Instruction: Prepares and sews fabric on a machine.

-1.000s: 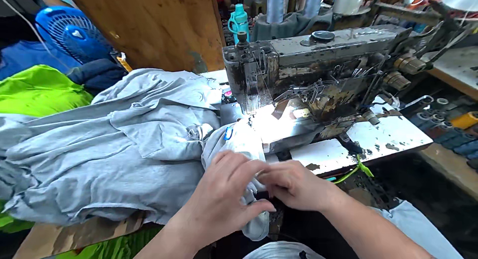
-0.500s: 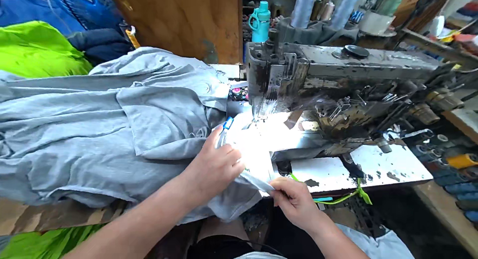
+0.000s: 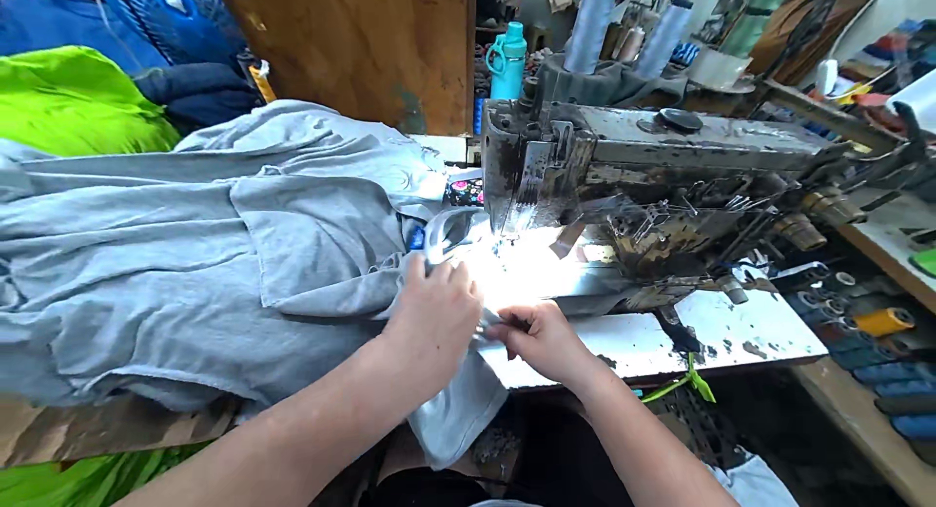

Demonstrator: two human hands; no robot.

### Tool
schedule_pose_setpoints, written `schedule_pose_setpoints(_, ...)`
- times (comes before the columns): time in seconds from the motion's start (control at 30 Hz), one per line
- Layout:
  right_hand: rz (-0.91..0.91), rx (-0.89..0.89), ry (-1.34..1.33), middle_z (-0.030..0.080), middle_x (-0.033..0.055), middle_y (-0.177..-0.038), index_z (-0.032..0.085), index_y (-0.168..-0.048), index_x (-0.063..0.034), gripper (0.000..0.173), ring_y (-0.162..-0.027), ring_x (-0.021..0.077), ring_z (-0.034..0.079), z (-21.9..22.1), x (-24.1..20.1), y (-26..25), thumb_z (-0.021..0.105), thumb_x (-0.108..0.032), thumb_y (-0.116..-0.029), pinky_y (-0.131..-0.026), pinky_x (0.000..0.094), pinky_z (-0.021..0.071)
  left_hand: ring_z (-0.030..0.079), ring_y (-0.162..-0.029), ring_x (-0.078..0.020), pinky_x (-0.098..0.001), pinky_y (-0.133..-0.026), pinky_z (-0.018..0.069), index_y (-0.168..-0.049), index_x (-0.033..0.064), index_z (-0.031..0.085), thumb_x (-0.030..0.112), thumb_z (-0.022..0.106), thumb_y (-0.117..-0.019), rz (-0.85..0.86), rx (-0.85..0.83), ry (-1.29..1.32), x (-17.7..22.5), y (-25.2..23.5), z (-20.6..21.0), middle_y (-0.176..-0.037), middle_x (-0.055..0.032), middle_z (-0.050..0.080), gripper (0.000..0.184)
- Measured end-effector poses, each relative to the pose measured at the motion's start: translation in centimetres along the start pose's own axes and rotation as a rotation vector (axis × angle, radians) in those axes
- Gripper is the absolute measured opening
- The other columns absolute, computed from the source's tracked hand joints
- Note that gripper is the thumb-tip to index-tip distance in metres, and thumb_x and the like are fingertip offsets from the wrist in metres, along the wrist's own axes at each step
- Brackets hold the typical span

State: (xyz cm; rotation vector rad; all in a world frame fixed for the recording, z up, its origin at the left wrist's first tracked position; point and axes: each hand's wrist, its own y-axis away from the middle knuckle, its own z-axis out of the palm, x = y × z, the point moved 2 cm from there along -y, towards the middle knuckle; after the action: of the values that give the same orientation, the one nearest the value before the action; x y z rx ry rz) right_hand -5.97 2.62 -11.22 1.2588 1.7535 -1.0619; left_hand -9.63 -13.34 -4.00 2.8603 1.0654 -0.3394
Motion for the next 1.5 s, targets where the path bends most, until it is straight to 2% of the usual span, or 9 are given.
schedule_pose_setpoints(0.1, -0.025, 0.015, -0.102, 0.066, 0.0024, -0.078, 0.070, -0.090, -0.0008, 0.019, -0.059, 0.0029, 0.060, 0.5, -1.8, 3.6, 0.066, -0.017, -0.0983, -0.056, 0.0196, 0.0544, 0.064, -0.117, -0.0389, -0.0708, -0.105, 0.0387, -0.116, 0.0077, 0.068, 0.003, 0.074, -0.0837, 0.309, 0.156, 0.157, 0.0, 0.6, 1.6, -0.120, -0.0151, 0.068, 0.033)
schedule_pose_setpoints(0.3, -0.092, 0.112, -0.278, 0.067, 0.0008, -0.083, 0.071, -0.091, -0.0024, 0.015, -0.060, 0.0006, 0.060, 1.4, 0.4, 7.7, 0.071, -0.016, -0.0966, -0.054, 0.0159, 0.0538, 0.067, -0.112, -0.0323, -0.0714, -0.105, 0.0404, -0.096, 0.0077, 0.066, -0.004, 0.055, -0.0913, 0.468, 0.445, 0.105, -2.2, 3.2, 3.1, -0.097, -0.0079, 0.070, 0.017)
schedule_pose_setpoints(0.7, -0.138, 0.224, -0.160, 0.063, -0.0001, -0.081, 0.069, -0.080, -0.0050, 0.024, -0.063, -0.0009, 0.054, 1.3, 0.4, 4.3, 0.074, -0.023, -0.0943, -0.054, 0.0135, 0.0455, 0.066, -0.110, -0.0338, -0.0775, -0.112, 0.0275, -0.091, 0.0084, 0.068, -0.005, 0.067, -0.0861, 0.385, 0.454, 0.001, -4.3, 0.1, 2.4, -0.092, -0.0095, 0.068, 0.015)
schedule_pose_setpoints(0.83, -0.115, 0.259, -0.093, 0.060, -0.0022, -0.076, 0.068, -0.078, -0.0062, 0.025, -0.061, -0.0014, 0.050, 1.5, 1.0, 3.6, 0.072, -0.025, -0.0947, -0.054, 0.0136, 0.0411, 0.057, -0.130, -0.0330, -0.0701, -0.117, 0.0256, -0.108, 0.0089, 0.072, 0.001, 0.060, -0.0965, 0.247, 0.013, -0.186, -3.5, -0.9, -1.8, -0.122, -0.0095, 0.067, 0.018)
schedule_pose_setpoints(1.0, -0.090, 0.279, -0.043, 0.060, -0.0011, -0.077, 0.071, -0.089, -0.0027, 0.019, -0.057, -0.0023, 0.050, 1.2, 1.8, 1.4, 0.071, -0.021, -0.0947, -0.053, 0.0128, 0.0443, 0.064, -0.118, -0.0351, -0.0769, -0.115, 0.0228, -0.086, 0.0048, 0.072, -0.004, 0.069, -0.0864, 0.332, 0.482, -0.022, -6.9, -2.3, 2.8, -0.100, -0.0127, 0.070, 0.009)
schedule_pose_setpoints(1.27, -0.149, 0.375, -0.148, 0.063, -0.0028, -0.072, 0.071, -0.108, 0.0051, 0.020, -0.055, -0.0044, 0.051, 2.1, 2.6, -0.3, 0.068, -0.008, -0.0933, -0.054, 0.0126, 0.0458, 0.062, -0.120, -0.0428, -0.0832, -0.109, 0.0216, -0.104, 0.0022, 0.075, 0.000, 0.076, -0.0817, -0.018, 0.323, 0.053, -5.1, -0.6, 3.3, -0.112, -0.0178, 0.071, 0.022)
schedule_pose_setpoints(1.37, -0.261, 0.459, -0.081, 0.070, 0.0063, -0.095, 0.073, -0.109, 0.0036, 0.019, -0.067, -0.0014, 0.060, 2.7, 2.6, 0.8, 0.064, -0.006, -0.0948, -0.061, 0.0149, 0.0533, 0.054, -0.133, -0.0432, -0.0716, -0.112, 0.0309, -0.126, 0.0007, 0.065, 0.003, 0.057, -0.0966, -0.018, 0.021, 0.156, 0.0, -0.1, 0.6, -0.134, -0.0225, 0.061, 0.031)
schedule_pose_setpoints(1.43, -0.375, 0.476, -0.001, 0.066, 0.0086, -0.121, 0.074, -0.108, -0.0065, 0.020, -0.084, 0.0019, 0.066, 1.5, 1.9, 2.6, 0.056, -0.011, -0.1001, -0.072, 0.0180, 0.0577, 0.068, -0.114, -0.0374, -0.0598, -0.106, 0.0455, -0.126, -0.0022, 0.065, 0.002, 0.056, -0.0948, 0.119, 0.265, 0.250, 2.0, -0.4, 2.2, -0.121, -0.0203, 0.069, 0.032)
schedule_pose_setpoints(1.5, -0.448, 0.546, 0.032, 0.064, -0.0049, -0.133, 0.075, -0.107, -0.0251, 0.021, -0.083, -0.0008, 0.066, -2.6, 0.7, 5.1, 0.054, -0.021, -0.1059, -0.067, 0.0163, 0.0568, 0.072, -0.092, -0.0327, -0.0486, -0.084, 0.0580, -0.105, 0.0001, 0.071, 0.011, 0.054, -0.0973, 0.141, 0.502, 0.315, 1.6, -1.3, 4.3, -0.098, -0.0159, 0.072, 0.022)
